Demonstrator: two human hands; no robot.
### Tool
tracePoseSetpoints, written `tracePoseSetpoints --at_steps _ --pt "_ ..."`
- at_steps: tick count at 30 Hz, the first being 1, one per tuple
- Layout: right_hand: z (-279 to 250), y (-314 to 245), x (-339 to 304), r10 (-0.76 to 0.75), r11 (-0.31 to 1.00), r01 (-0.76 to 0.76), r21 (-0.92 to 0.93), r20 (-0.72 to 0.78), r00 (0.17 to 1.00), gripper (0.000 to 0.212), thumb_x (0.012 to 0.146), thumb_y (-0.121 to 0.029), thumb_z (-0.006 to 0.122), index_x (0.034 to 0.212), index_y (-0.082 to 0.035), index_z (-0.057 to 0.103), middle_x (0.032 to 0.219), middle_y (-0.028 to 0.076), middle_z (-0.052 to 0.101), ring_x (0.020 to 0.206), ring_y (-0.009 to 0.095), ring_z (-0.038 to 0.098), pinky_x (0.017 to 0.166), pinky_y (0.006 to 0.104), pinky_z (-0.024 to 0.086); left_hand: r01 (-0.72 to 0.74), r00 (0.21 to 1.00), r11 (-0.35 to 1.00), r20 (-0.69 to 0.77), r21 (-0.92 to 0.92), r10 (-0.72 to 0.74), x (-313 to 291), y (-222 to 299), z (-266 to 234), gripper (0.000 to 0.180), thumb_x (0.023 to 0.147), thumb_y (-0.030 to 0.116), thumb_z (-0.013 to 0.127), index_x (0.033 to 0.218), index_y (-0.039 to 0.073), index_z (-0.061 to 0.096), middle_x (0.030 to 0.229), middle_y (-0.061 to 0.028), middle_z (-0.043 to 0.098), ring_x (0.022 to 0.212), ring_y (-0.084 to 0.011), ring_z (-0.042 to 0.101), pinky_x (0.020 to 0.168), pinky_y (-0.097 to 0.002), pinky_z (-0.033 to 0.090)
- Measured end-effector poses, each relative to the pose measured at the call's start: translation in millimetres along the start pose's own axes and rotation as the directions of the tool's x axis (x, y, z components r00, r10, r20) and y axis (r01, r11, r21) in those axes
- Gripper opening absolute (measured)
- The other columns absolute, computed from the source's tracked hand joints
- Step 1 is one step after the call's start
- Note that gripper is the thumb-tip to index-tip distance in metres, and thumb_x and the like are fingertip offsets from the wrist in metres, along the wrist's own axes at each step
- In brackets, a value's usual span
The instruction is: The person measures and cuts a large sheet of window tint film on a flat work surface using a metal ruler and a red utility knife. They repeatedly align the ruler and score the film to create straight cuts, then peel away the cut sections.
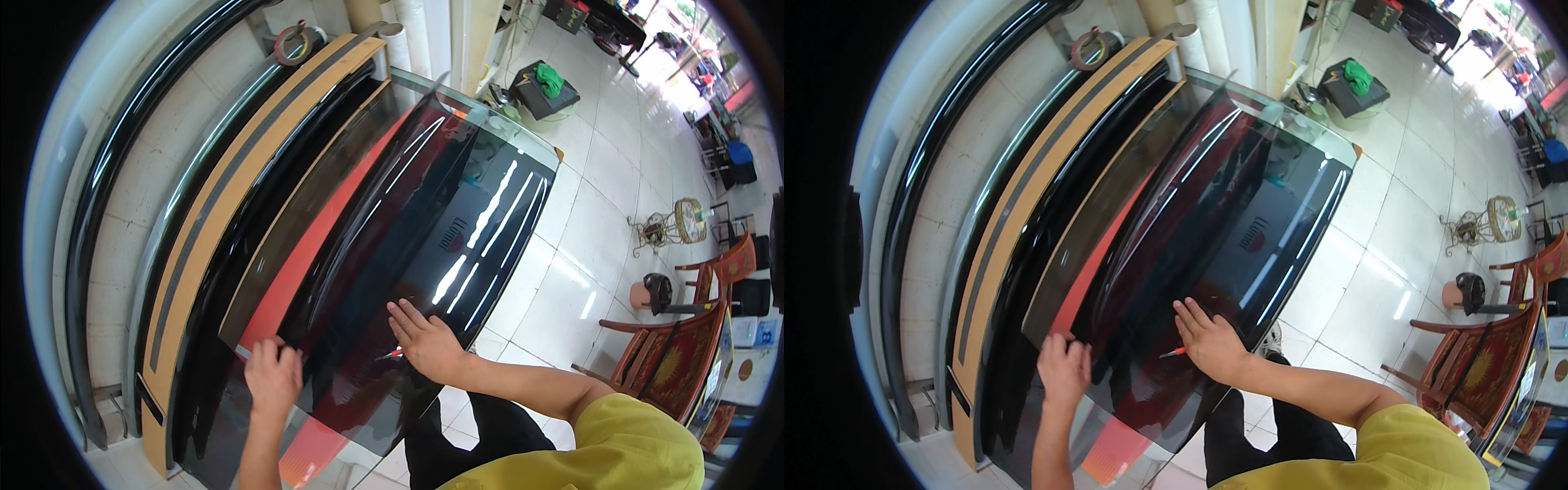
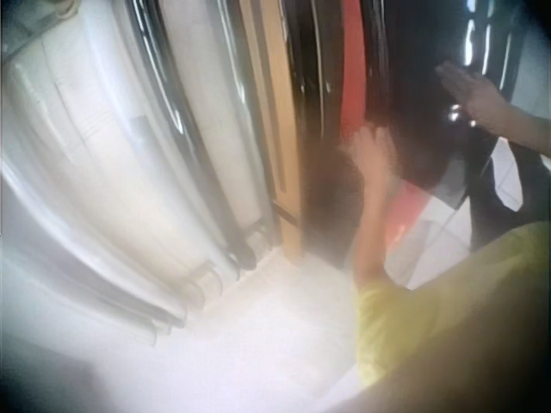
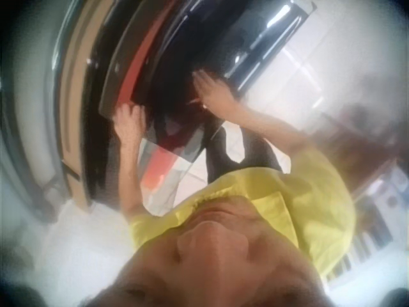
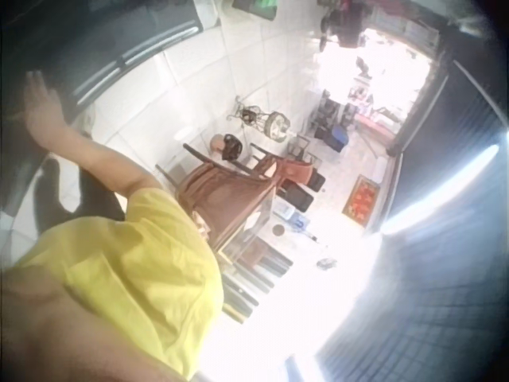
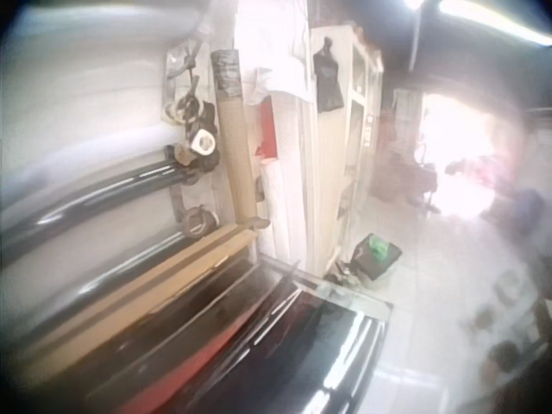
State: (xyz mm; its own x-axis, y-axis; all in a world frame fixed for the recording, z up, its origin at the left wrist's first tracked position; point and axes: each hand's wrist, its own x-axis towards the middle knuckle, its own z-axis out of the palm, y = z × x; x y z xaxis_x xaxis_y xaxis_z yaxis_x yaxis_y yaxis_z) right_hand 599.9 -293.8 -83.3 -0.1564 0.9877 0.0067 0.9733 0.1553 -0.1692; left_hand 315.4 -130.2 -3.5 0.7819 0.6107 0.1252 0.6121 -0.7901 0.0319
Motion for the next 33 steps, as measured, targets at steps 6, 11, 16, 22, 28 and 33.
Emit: tracePoseSetpoints --at_steps 6,11,16,22,28,33 --pt "-3.6 1.7 -1.1 0.010 0.999 -0.012 0.044 0.044 0.999 0.057 0.096 -0.013 0.065 0.149 0.007 0.063 0.172 0.025 0.042 0.158 0.037 0.044 0.089 0.0360 0.053 0.171 0.983 0.958 -0.022 -0.230 -0.181 57.3 22.1 19.1 0.095 0.080 0.033 0.095 0.159 0.009 0.050 0.165 -0.0242 0.045 0.143 -0.0496 0.052 0.114 -0.0566 0.048" --pt "-3.1 4.9 -2.9 -0.005 1.000 0.004 0.026 0.045 0.999 0.056 0.097 -0.012 0.064 0.149 0.007 0.062 0.172 0.025 0.043 0.159 0.037 0.044 0.087 0.0353 0.052 0.248 0.937 0.965 0.273 -0.087 -0.216 107.7 -13.9 63.8 0.098 0.092 0.021 0.083 0.173 0.011 0.029 0.169 -0.0228 0.045 0.138 -0.0459 0.056 0.112 -0.0540 0.052" --pt "2.2 6.6 -3.9 0.012 0.998 -0.012 0.065 0.011 1.000 0.053 0.097 -0.012 0.063 0.148 0.006 0.065 0.170 0.024 0.047 0.158 0.036 0.045 0.085 0.0356 0.051 0.168 0.961 0.986 0.225 0.000 -0.164 91.3 -18.3 67.4 0.087 0.091 -0.006 0.060 0.172 0.010 0.033 0.166 -0.0214 0.049 0.123 -0.0435 0.064 0.103 -0.0531 0.055" --pt "4.8 8.7 -5.3 0.004 0.998 -0.004 0.068 0.000 1.000 0.051 0.098 -0.015 0.062 0.145 0.006 0.067 0.170 0.024 0.048 0.158 0.036 0.045 0.084 0.0362 0.052 -0.125 0.981 0.991 0.154 0.049 0.116 52.9 42.1 40.2 0.067 0.095 0.025 0.078 0.159 0.018 0.058 0.174 -0.0198 0.040 0.155 -0.0523 0.039 0.118 -0.0679 0.037" --pt "6.7 9.7 -5.4 0.001 0.998 0.000 0.071 -0.002 1.000 0.053 0.097 -0.016 0.063 0.146 0.006 0.066 0.170 0.024 0.047 0.159 0.037 0.044 0.082 0.0370 0.052 0.023 0.984 0.994 0.176 -0.106 -0.004 100.2 51.7 47.0 0.107 0.081 0.041 0.094 0.169 0.014 0.040 0.176 -0.0245 0.031 0.152 -0.0507 0.043 0.112 -0.0627 0.045" --pt "9.6 12.1 -4.3 -0.021 0.999 0.021 0.048 0.005 1.000 0.055 0.096 -0.016 0.064 0.147 0.007 0.065 0.171 0.026 0.045 0.160 0.039 0.042 0.082 0.0376 0.053 0.222 0.918 0.970 0.354 -0.094 -0.176 131.8 57.4 58.3 0.124 0.080 0.031 0.096 0.176 0.012 0.019 0.165 -0.0299 0.044 0.140 -0.0491 0.056 0.108 -0.0537 0.053"
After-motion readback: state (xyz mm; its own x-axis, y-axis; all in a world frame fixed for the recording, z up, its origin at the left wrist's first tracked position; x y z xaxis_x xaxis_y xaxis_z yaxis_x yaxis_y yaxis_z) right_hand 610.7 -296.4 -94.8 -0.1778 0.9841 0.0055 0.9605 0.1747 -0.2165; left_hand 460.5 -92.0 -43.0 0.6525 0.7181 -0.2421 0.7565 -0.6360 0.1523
